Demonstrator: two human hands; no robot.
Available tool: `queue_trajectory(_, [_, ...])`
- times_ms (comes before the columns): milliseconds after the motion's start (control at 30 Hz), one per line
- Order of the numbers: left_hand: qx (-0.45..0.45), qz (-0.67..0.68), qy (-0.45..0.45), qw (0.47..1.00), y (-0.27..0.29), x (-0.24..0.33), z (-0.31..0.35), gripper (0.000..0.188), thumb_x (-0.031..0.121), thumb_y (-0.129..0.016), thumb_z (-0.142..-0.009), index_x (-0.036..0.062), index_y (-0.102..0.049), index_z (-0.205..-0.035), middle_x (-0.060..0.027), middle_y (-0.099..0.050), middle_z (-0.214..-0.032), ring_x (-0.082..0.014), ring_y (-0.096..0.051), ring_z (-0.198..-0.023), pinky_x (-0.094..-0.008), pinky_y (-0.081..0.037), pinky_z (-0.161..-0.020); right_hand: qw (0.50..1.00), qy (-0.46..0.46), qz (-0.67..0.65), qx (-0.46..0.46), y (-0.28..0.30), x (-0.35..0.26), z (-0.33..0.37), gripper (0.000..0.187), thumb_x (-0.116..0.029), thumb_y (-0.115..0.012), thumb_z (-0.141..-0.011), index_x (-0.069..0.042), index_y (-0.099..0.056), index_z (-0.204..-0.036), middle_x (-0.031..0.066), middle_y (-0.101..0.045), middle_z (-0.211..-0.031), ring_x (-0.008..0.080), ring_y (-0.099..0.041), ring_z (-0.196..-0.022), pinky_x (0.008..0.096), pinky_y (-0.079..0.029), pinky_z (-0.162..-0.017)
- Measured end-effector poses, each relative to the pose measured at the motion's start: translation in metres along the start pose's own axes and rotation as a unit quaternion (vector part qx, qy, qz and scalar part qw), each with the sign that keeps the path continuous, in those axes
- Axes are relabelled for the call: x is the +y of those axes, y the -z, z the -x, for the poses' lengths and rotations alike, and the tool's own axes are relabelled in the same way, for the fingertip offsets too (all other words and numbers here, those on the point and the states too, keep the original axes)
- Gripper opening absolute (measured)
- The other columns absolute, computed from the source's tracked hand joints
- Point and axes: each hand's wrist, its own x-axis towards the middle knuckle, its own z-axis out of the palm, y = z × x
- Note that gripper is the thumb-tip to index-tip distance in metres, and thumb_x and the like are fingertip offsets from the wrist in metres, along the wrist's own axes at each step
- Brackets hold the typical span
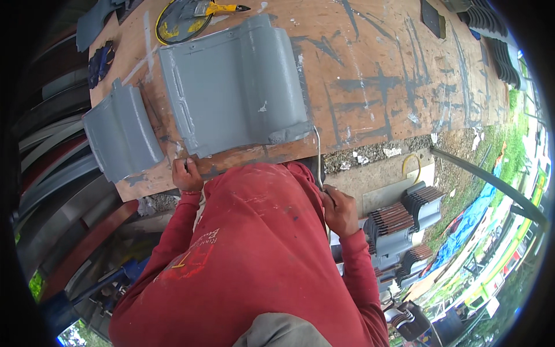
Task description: The person paints a curved roof tile using a roller, applying grey paint to the surface while it rests on a wooden table.
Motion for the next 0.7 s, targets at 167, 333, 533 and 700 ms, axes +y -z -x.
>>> queue_trajectory(167, [-0.004,0.001,0.003,1.0,0.002,-0.005,0.005,0.017,0.017,-0.061,-0.096,0.0026,-0.056,-0.088,-0.0177,-0.058,-0.084,-0.0427,-0.059,-0.077,-0.0515,-0.045,-0.066,0.998,0.051,0.035,0.025,-0.014,-0.022,-0.067,0.016,-0.011,-0.067,-0.095,0.002,-0.07,-0.104,0.0235,-0.066,-0.075,0.0401,-0.067,-0.064,0.0434,-0.049,-0.055])
queue_trajectory(333, [0.01,-0.003,-0.008,1.0,-0.001,-0.002,0.0,0.017,0.017,-0.062,-0.096,0.0037,-0.056,-0.088,-0.0168,-0.058,-0.084,-0.0426,-0.06,-0.077,-0.052,-0.047,-0.066,0.997,0.046,0.001,0.065,-0.031,-0.053,-0.153,0.017,-0.017,-0.065,-0.099,0.0,-0.068,-0.094,0.0193,-0.063,-0.07,0.0346,-0.064,-0.059,0.0408,-0.047,-0.053])
queue_trajectory(533, [0.009,0.004,0.013,1.0,0.003,-0.002,0.006,0.016,0.017,-0.063,-0.095,0.0037,-0.057,-0.088,-0.0171,-0.059,-0.085,-0.0426,-0.06,-0.076,-0.0514,-0.047,-0.066,0.993,0.082,0.076,0.047,-0.02,-0.038,-0.095,0.013,-0.013,-0.067,-0.096,-0.001,-0.069,-0.098,0.0233,-0.066,-0.076,0.0426,-0.066,-0.067,0.0464,-0.05,-0.057])
queue_trajectory(700, [0.0,0.01,0.009,1.0,0.003,-0.001,0.0,0.017,0.016,-0.062,-0.096,0.0024,-0.056,-0.088,-0.0177,-0.058,-0.085,-0.0434,-0.059,-0.077,-0.051,-0.046,-0.066,0.985,0.107,0.117,0.068,-0.02,0.012,-0.001,0.017,-0.011,-0.067,-0.095,-0.005,-0.07,-0.111,0.0205,-0.066,-0.073,0.04,-0.067,-0.064,0.0465,-0.051,-0.054])
